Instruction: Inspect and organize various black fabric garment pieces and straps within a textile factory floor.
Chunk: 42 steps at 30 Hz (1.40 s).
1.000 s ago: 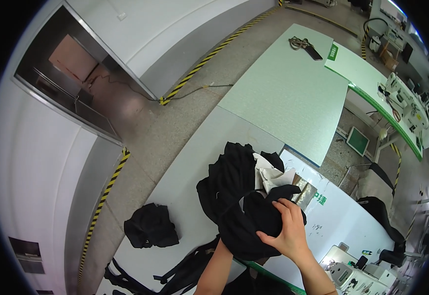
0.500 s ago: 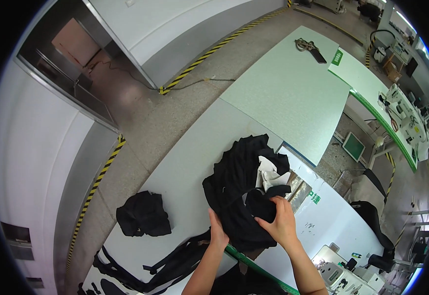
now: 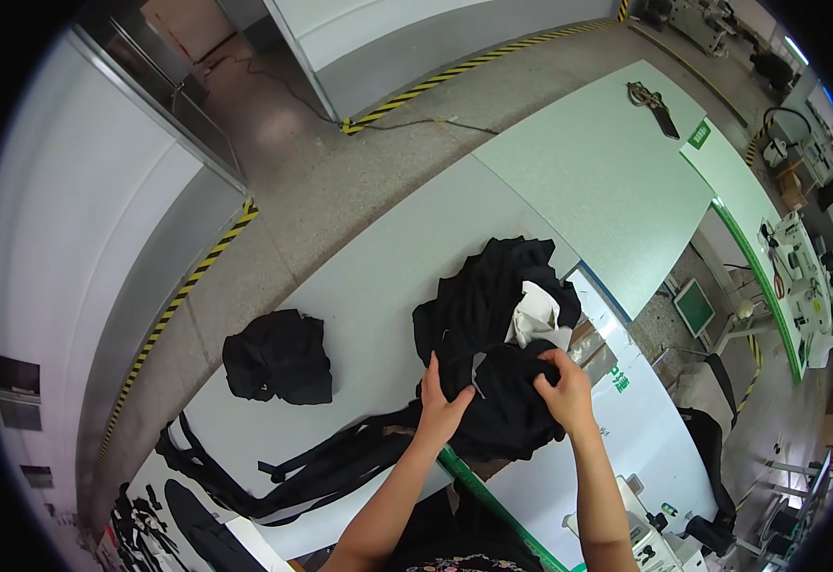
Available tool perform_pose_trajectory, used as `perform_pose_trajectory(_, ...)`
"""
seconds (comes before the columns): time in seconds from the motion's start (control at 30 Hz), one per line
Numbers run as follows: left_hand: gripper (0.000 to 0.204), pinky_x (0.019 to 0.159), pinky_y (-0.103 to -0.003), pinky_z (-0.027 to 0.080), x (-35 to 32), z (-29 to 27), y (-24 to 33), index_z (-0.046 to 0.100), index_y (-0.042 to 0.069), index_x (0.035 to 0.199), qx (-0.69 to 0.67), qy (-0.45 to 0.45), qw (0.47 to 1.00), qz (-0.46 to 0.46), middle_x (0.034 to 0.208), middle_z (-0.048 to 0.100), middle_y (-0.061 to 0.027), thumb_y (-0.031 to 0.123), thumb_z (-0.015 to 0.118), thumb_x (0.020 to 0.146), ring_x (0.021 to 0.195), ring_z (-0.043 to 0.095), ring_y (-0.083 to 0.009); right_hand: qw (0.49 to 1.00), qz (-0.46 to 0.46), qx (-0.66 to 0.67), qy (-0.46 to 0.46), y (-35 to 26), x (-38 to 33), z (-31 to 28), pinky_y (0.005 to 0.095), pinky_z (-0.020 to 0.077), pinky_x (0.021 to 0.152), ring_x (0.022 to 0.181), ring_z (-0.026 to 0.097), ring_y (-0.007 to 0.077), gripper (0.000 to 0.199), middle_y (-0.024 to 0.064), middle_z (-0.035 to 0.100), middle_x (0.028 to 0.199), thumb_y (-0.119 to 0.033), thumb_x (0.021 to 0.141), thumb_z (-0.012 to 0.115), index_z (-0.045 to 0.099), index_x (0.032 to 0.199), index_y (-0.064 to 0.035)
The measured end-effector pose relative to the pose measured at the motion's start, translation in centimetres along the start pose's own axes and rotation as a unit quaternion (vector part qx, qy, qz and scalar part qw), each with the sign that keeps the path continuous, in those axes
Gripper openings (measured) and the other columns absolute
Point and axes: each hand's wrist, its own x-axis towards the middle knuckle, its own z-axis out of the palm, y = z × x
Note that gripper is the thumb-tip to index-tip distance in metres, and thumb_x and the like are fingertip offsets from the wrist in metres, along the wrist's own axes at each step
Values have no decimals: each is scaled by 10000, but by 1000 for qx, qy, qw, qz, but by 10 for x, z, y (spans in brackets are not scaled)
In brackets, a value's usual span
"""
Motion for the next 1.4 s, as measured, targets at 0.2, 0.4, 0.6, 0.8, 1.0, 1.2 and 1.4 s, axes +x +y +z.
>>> perform_pose_trajectory(0.2,932,1119,-434,219,5,-7,-14,90,107,1494,-51,-20,998,5,1456,216,-235,213,678,778,1367,214,-375,994,28,26,-101,-5,5,-5,374,491,812,927,619,332,403,165,635,983,-185,731,691,560,1078,-28)
perform_pose_trajectory(0.4,1048,1117,-457,221,-1,2,2,33,112,1492,28,-14,999,-10,1456,207,-238,201,728,713,1364,204,-396,979,-78,-186,-12,-30,-32,20,418,430,934,1112,517,371,826,183,506,1250,-234,595,806,430,1295,-8)
perform_pose_trajectory(0.6,1062,1109,-470,234,-2,-3,-8,20,119,1490,57,-26,998,28,1454,208,-245,169,722,694,1349,219,-410,988,-46,-110,-96,-18,2,-2,397,501,822,945,609,381,676,204,631,1028,-107,582,744,522,1213,-7)
perform_pose_trajectory(0.8,1040,1110,-475,231,-4,-7,-3,24,123,1490,59,-43,997,18,1467,196,-239,154,705,705,1354,210,-413,977,-34,-45,-204,2,37,-24,350,485,859,991,625,349,582,232,640,1047,-159,641,711,573,1175,25)
perform_pose_trajectory(1.0,1017,1121,-480,205,-2,-10,-4,26,130,1493,45,-67,997,12,1495,147,-236,158,701,733,1382,158,-405,965,-23,-13,-262,16,58,-30,336,466,893,1014,619,322,574,216,637,1088,-174,646,703,575,1156,56)
perform_pose_trajectory(1.2,992,1125,-469,197,-5,-16,-5,32,127,1493,36,-64,997,-3,1502,120,-238,176,704,765,1393,138,-389,972,1,-23,-234,4,41,-21,345,480,862,1009,612,325,551,208,642,1036,-189,627,718,590,1126,8)
perform_pose_trajectory(1.4,949,1118,-438,223,-9,-1,-8,73,98,1486,20,-28,999,28,1460,193,-232,199,705,784,1371,202,-372,981,-129,-139,-26,-4,-31,7,401,469,865,1034,562,384,652,205,564,1137,-165,592,779,469,1138,11)
